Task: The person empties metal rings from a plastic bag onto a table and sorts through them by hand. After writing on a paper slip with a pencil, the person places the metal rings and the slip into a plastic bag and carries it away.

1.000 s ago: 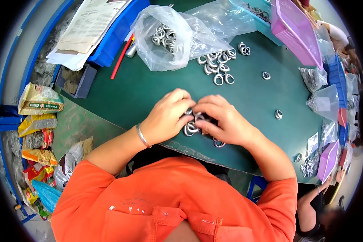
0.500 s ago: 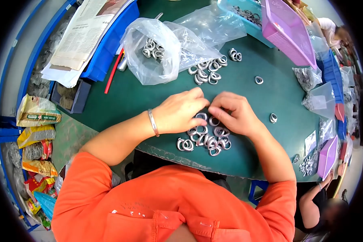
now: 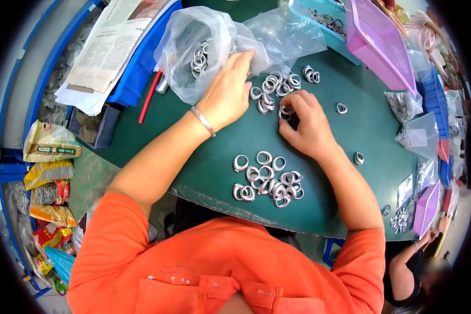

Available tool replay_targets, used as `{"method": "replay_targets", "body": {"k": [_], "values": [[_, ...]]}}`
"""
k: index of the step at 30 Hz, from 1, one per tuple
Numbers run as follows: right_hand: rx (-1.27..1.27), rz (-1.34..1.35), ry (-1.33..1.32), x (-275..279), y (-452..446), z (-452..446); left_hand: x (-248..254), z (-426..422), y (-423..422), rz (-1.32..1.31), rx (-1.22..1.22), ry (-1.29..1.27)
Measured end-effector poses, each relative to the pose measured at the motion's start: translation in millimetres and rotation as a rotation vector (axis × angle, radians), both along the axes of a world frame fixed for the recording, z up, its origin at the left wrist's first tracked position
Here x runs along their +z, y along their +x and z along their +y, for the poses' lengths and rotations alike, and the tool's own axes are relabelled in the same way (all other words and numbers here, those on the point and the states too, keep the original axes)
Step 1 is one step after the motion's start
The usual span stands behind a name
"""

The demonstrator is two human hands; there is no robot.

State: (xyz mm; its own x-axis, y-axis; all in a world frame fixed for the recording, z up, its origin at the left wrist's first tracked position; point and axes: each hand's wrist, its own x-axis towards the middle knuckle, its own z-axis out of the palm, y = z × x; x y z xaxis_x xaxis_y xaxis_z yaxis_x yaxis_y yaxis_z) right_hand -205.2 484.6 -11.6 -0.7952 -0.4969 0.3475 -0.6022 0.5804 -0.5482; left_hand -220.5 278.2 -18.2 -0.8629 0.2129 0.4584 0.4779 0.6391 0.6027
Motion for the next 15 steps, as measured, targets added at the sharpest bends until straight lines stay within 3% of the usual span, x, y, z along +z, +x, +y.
{"method": "replay_targets", "body": {"k": [6, 9, 12, 15], "values": [[-0.011, 0.021, 0.056, -2, -3, -7, -2, -2, 0, -0.114, -0.005, 0.130], [0.014, 0.014, 0.003, -17, -11, -2, -2, -8, 7, -0.156, -0.155, -0.101], [0.094, 0.014, -0.065, -13, -10, 4, -10, -9, 8, -0.014, -0.184, -0.110], [0.130, -0.049, -0.102, -10, -7, 5, -6, -9, 10, -0.153, -0.216, -0.035]]}}
